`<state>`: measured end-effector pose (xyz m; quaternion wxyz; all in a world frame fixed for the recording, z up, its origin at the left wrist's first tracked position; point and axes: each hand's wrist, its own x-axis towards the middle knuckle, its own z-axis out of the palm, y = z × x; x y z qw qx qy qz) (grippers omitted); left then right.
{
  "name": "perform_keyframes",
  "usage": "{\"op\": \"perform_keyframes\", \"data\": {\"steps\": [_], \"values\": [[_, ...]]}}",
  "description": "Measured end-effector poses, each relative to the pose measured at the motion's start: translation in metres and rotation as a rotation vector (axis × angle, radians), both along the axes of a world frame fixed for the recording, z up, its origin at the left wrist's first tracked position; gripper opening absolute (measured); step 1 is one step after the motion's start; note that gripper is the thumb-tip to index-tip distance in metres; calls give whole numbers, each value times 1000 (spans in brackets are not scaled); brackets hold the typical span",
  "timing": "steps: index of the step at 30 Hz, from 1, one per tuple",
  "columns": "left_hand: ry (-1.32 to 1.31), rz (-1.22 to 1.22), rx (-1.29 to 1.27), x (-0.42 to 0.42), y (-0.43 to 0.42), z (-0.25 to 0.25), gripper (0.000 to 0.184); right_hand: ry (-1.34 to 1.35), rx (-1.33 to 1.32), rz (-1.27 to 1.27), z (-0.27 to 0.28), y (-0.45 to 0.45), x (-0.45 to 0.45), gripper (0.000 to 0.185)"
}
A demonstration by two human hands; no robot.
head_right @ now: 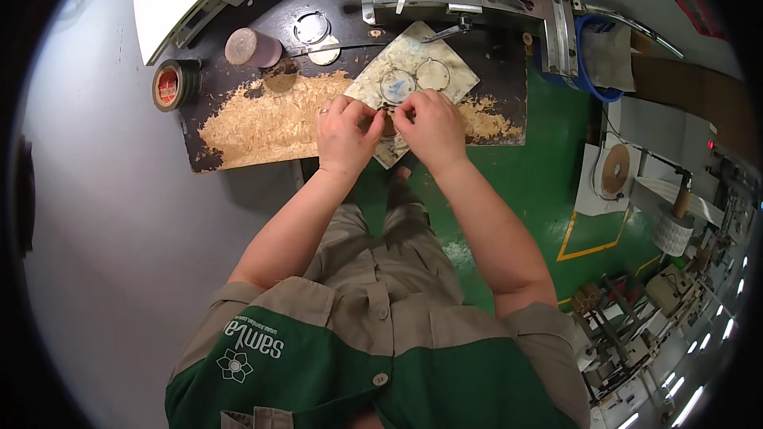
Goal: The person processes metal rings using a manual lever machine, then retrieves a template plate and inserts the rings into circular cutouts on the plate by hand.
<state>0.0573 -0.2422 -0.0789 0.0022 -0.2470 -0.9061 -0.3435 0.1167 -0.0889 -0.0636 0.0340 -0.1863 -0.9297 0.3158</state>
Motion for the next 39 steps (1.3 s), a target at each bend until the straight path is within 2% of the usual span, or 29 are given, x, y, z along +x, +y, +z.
{"op": "perform_keyframes", "data": {"steps": [6, 14, 25, 27, 28, 31, 33, 39], "values": [[12, -23, 2, -2, 1, -1, 16, 28, 10, 18, -6, 1, 0, 22], [48, -52, -30, -10, 1, -2, 17, 205, 185, 63, -15, -2, 3, 24], [-33, -85, -26, -19, -4, 3, 18, 189, 233, 67, -21, -3, 4, 25], [-110, -229, -24, -26, -13, 8, 18, 194, 218, 81, -22, -1, 4, 25], [-175, -305, -33, -30, -18, 10, 24, 193, 216, 78, -22, -1, 4, 25], [-192, -506, -64, -40, -30, 18, 31, 190, 214, 85, -21, -1, 5, 24], [-185, -542, -85, -43, -30, 20, 31, 235, 218, 84, -19, 0, 3, 26], [-255, -572, -136, -49, -22, 25, 24, 152, 191, 63, -17, -1, 4, 25]]}}
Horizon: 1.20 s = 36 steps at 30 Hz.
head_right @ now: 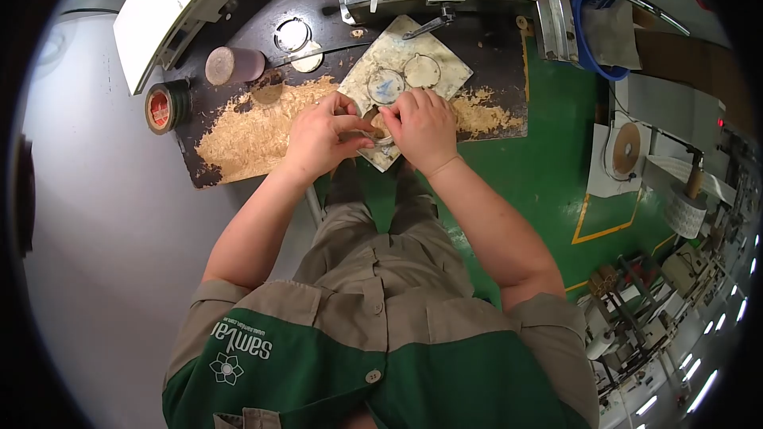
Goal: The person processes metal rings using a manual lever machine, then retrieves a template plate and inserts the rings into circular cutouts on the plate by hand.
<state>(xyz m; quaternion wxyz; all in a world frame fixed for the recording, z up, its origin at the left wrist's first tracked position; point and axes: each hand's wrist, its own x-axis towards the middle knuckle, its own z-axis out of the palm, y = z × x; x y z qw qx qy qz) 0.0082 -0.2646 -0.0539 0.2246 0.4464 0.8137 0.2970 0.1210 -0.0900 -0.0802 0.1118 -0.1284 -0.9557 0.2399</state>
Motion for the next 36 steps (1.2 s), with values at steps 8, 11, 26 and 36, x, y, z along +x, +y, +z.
{"op": "perform_keyframes", "data": {"steps": [8, 11, 26, 36], "values": [[105, -18, -51, 3, 4, 1, 18, -78, -100, 52, 8, 5, 0, 22], [112, -20, -47, 3, 4, 1, 17, 23, -133, 26, 33, 0, 11, 20], [45, -55, -44, -4, 1, 0, 24, -45, -285, 201, 11, -20, 30, 7], [-4, -166, -43, -25, 1, -4, 19, -83, -294, 169, 21, -23, 29, 13]]}}
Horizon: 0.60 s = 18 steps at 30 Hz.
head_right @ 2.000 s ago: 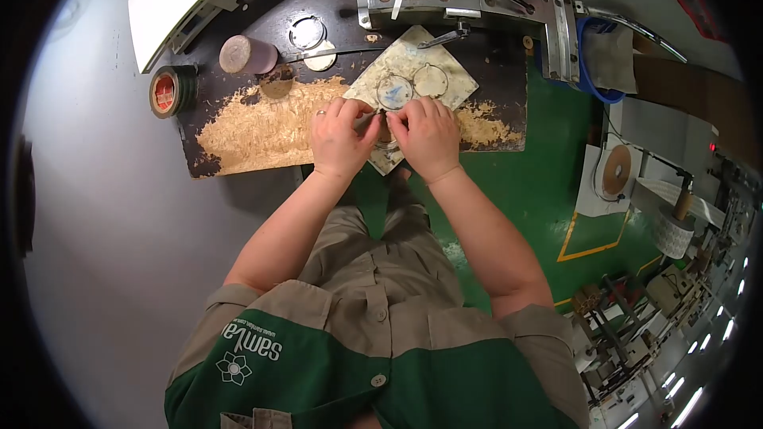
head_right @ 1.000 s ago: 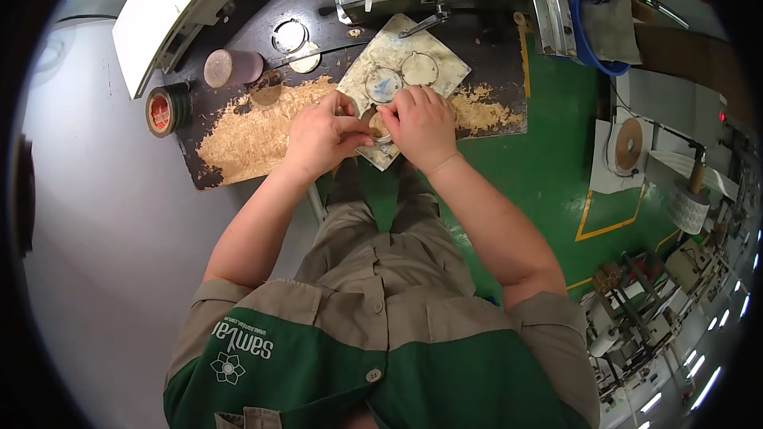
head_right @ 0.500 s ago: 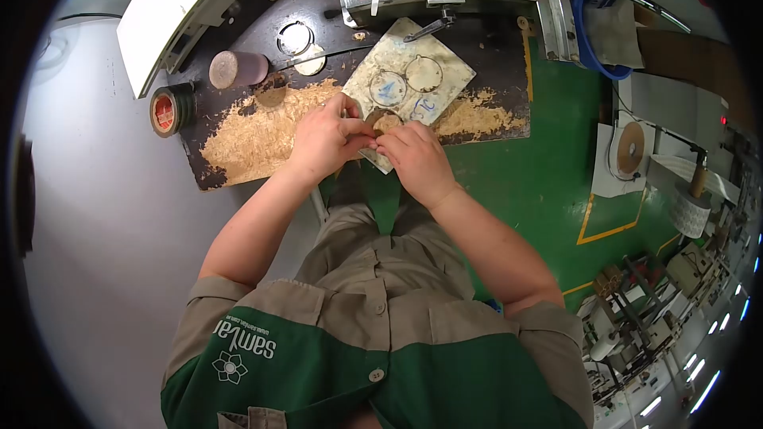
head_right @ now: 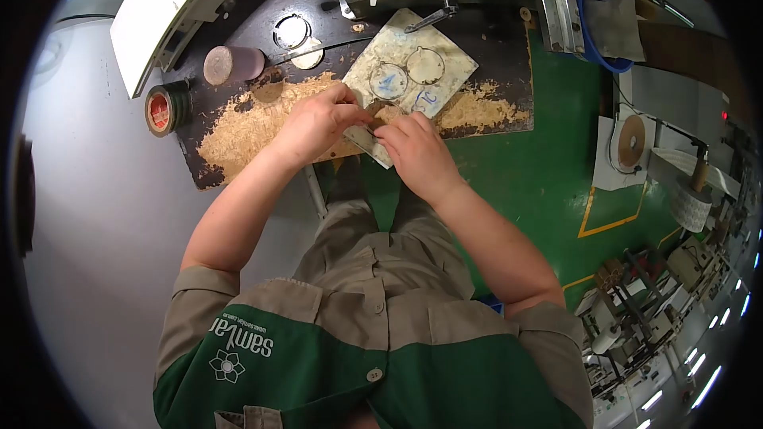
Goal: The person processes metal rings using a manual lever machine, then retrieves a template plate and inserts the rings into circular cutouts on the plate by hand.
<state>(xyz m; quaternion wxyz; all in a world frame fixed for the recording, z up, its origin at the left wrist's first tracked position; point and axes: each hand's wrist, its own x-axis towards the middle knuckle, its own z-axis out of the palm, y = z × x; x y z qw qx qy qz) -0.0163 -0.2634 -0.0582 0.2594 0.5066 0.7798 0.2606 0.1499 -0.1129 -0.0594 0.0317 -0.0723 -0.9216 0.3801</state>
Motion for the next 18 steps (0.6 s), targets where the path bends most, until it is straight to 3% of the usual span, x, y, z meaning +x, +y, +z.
{"op": "perform_keyframes", "data": {"steps": [9, 13, 18], "values": [[127, -7, 71, 1, 0, 1, 28, 22, 31, -71, 2, -5, 8, 15], [230, -144, 139, -7, 1, 1, 25, 17, 11, -76, -3, -5, 9, 13], [163, -238, 138, -14, 4, 0, 28, 18, -44, -86, -5, -8, 6, 11]]}}
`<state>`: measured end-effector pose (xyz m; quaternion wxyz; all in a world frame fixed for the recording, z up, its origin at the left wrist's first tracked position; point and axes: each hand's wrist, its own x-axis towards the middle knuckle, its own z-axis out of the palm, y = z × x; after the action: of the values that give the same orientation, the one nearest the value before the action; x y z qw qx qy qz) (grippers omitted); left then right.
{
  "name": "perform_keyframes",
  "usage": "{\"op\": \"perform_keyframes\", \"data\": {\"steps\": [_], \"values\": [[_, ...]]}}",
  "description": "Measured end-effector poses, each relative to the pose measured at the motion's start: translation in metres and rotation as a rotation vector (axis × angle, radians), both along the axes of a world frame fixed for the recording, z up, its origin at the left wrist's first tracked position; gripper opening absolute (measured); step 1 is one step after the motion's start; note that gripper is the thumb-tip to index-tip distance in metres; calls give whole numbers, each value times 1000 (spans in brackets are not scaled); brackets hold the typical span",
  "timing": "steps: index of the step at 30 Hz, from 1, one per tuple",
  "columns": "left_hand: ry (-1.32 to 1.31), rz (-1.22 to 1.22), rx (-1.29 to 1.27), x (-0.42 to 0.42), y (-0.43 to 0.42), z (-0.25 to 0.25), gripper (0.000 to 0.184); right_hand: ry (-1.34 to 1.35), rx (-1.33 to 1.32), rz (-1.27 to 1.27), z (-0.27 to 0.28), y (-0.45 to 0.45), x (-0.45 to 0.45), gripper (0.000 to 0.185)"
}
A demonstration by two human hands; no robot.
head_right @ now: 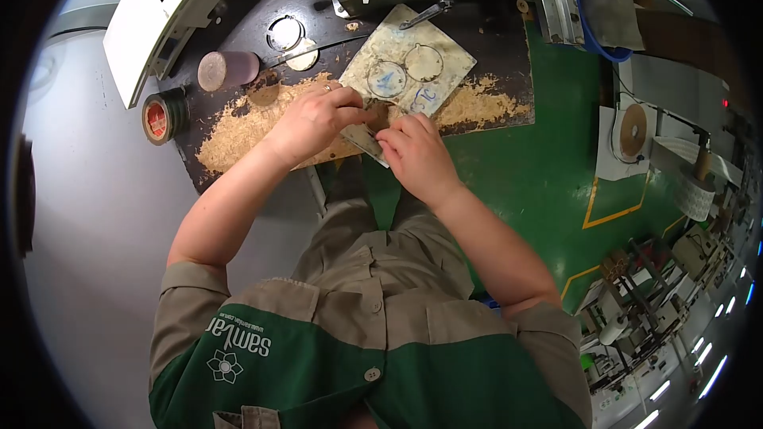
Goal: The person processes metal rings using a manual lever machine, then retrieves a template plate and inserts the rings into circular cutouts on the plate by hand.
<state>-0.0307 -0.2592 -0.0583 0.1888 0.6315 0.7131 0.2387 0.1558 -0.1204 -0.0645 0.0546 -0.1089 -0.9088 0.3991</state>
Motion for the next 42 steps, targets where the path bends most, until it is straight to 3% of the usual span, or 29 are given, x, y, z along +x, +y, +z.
{"op": "perform_keyframes", "data": {"steps": [15, 21, 24, 26, 31, 34, 42], "values": [[-34, -70, -105, -5, 9, 1, 22, 24, -71, -44, -3, -3, -2, 9], [-73, -102, -187, -10, 14, -2, 22, 3, -134, -37, 7, 0, -1, 17], [-42, -122, -220, -11, 15, 5, 25, 90, -185, -251, 15, -1, -5, 21], [-78, -138, -235, -12, 16, 3, 25, -47, -223, -468, 20, 2, -12, 19], [-116, -138, -111, -14, 16, 2, 28, -114, 15, -452, 0, -1, -19, 20], [-150, -157, -147, -18, 18, 3, 27, -167, 30, -510, 2, -5, -22, 21], [-151, -148, -164, -18, 15, -1, 23, -66, 273, -541, -15, -14, -23, 25]]}}
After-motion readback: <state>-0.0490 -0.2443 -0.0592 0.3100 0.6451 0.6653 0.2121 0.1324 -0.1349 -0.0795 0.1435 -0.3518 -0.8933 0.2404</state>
